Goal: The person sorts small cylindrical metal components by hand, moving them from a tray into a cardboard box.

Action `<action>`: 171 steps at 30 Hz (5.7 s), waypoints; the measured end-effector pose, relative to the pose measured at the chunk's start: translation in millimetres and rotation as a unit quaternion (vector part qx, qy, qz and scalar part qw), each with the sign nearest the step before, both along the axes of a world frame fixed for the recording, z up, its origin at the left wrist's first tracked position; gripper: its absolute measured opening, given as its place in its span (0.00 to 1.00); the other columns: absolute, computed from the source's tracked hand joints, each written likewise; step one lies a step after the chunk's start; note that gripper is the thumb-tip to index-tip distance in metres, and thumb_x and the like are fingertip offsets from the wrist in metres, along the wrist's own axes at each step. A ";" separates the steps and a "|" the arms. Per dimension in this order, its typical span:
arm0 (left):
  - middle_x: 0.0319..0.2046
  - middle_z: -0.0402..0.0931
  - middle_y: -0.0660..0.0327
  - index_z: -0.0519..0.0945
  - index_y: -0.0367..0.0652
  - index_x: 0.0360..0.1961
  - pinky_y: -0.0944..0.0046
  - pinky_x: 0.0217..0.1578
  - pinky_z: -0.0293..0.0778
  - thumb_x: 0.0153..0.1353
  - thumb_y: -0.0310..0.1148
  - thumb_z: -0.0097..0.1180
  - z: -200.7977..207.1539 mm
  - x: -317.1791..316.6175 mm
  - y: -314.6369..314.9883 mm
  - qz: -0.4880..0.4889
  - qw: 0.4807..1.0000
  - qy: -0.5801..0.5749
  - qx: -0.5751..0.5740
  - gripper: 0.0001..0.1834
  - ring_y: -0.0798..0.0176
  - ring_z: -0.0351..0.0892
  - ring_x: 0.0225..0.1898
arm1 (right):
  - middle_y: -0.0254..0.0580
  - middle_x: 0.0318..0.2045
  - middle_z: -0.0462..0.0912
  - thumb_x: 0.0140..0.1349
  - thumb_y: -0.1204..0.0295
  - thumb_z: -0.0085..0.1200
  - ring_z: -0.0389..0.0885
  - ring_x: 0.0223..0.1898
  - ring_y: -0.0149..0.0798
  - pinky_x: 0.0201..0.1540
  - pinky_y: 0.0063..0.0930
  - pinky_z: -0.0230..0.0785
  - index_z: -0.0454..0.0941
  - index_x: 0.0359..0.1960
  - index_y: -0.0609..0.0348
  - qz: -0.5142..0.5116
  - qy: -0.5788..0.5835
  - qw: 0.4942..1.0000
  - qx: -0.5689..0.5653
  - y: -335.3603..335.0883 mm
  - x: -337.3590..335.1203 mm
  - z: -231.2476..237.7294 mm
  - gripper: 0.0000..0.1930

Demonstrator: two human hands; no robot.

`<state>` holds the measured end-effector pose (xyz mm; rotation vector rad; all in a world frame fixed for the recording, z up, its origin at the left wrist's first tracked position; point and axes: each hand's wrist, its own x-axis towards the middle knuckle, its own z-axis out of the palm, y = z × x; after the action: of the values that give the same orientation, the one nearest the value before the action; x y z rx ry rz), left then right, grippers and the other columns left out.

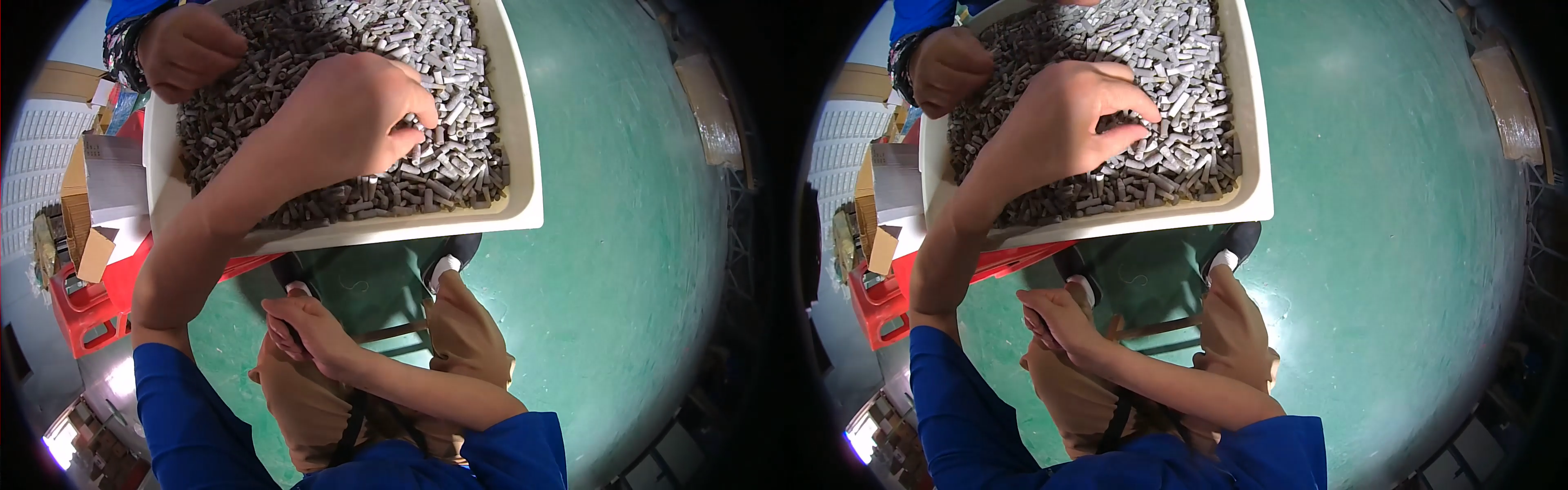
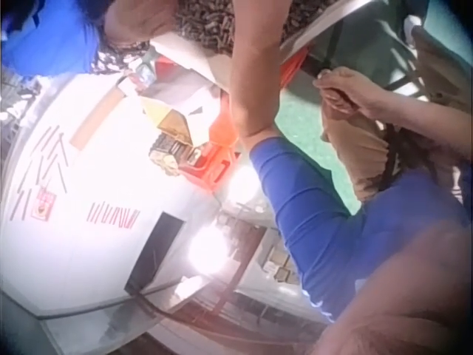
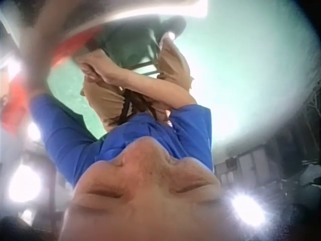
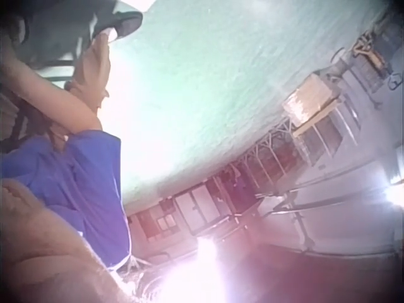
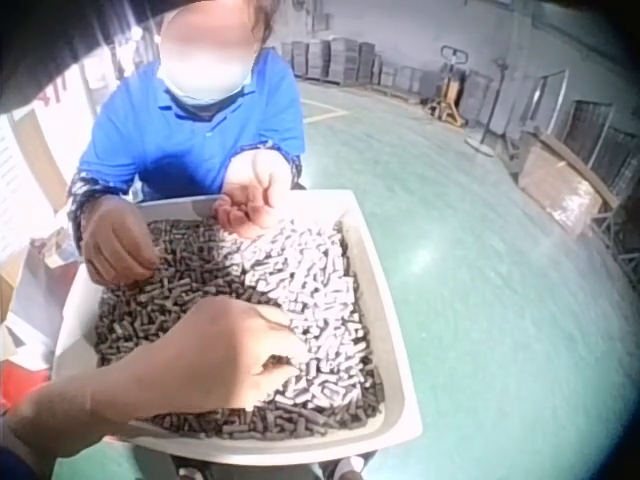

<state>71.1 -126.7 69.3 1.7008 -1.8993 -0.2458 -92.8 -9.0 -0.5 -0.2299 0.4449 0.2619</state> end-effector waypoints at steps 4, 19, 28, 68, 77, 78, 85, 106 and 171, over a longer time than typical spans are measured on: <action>0.23 0.74 0.57 0.80 0.40 0.26 0.60 0.24 0.69 0.44 0.26 0.59 -0.3 -2.3 0.0 -0.010 0.999 -0.037 -0.008 0.06 0.52 0.74 0.24 | 0.25 0.10 0.58 0.66 0.60 0.42 0.51 0.08 0.21 0.10 0.17 0.41 0.61 0.14 0.52 -0.006 0.001 1.000 -0.003 1.8 -0.2 -0.1 0.21; 0.24 0.75 0.59 0.78 0.42 0.25 0.58 0.26 0.71 0.49 0.29 0.58 -13.5 -4.5 -2.6 -0.002 0.998 -0.060 -0.007 0.03 0.53 0.76 0.26 | 0.27 0.10 0.58 0.66 0.61 0.43 0.51 0.08 0.22 0.10 0.18 0.43 0.61 0.14 0.52 0.008 0.016 1.000 -0.006 4.1 2.3 0.1 0.21; 0.22 0.71 0.69 0.79 0.37 0.32 0.75 0.21 0.59 0.52 0.27 0.56 13.0 19.1 -1.6 0.011 0.960 0.250 0.124 0.06 0.77 0.62 0.20 | 0.28 0.10 0.58 0.66 0.61 0.43 0.51 0.08 0.22 0.10 0.18 0.42 0.61 0.13 0.54 -0.005 0.009 1.000 0.016 2.5 0.7 -4.6 0.22; 0.26 0.68 0.64 0.73 0.39 0.34 0.74 0.23 0.60 0.58 0.37 0.49 28.1 31.1 -2.5 -0.032 0.834 0.523 0.170 0.11 0.75 0.64 0.23 | 0.28 0.11 0.60 0.66 0.62 0.42 0.54 0.13 0.24 0.16 0.19 0.47 0.60 0.13 0.53 0.018 0.014 1.000 0.000 -8.4 1.0 0.1 0.22; 0.25 0.76 0.57 0.79 0.36 0.26 0.65 0.28 0.69 0.44 0.25 0.61 2.4 20.6 -0.1 -0.023 0.999 -0.024 0.027 0.06 0.61 0.74 0.25 | 0.28 0.12 0.60 0.66 0.61 0.42 0.53 0.13 0.23 0.15 0.19 0.46 0.59 0.13 0.52 0.016 0.015 1.000 -0.022 -8.9 0.8 -3.0 0.22; 0.25 0.76 0.57 0.79 0.36 0.26 0.65 0.28 0.69 0.44 0.25 0.61 2.4 20.5 -0.2 -0.023 0.999 -0.024 0.025 0.06 0.61 0.74 0.25 | 0.28 0.12 0.60 0.66 0.61 0.42 0.53 0.13 0.23 0.15 0.18 0.45 0.59 0.13 0.52 0.017 0.020 0.999 -0.022 -8.8 1.0 -3.3 0.22; 0.17 0.60 0.73 0.74 0.40 0.32 0.75 0.19 0.54 0.61 0.37 0.47 24.7 33.1 2.6 -0.067 0.806 0.571 0.142 0.11 0.80 0.55 0.17 | 0.28 0.12 0.60 0.66 0.61 0.43 0.53 0.13 0.23 0.15 0.18 0.45 0.59 0.12 0.52 0.012 0.019 0.999 -0.028 -7.0 1.5 -1.4 0.22; 0.21 0.74 0.58 0.78 0.33 0.26 0.65 0.24 0.67 0.50 0.26 0.60 -1.9 -19.1 -10.5 0.028 0.988 0.132 0.075 0.06 0.63 0.72 0.21 | 0.30 0.11 0.60 0.66 0.61 0.43 0.54 0.12 0.24 0.15 0.18 0.46 0.60 0.11 0.54 -0.004 0.024 1.000 -0.007 -7.5 2.5 -3.4 0.23; 0.11 0.68 0.56 0.71 0.45 0.34 0.57 0.17 0.62 0.57 0.34 0.53 -11.8 -13.2 -8.3 -0.067 0.990 -0.121 -0.011 0.07 0.52 0.71 0.16 | 0.29 0.11 0.61 0.65 0.60 0.44 0.55 0.12 0.23 0.15 0.17 0.47 0.60 0.11 0.53 0.020 0.016 0.999 -0.032 -4.3 4.8 -3.6 0.23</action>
<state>57.9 -135.1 57.6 1.6511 -2.1881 -0.0709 -88.0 -13.4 -4.1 -0.2979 0.4821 0.2919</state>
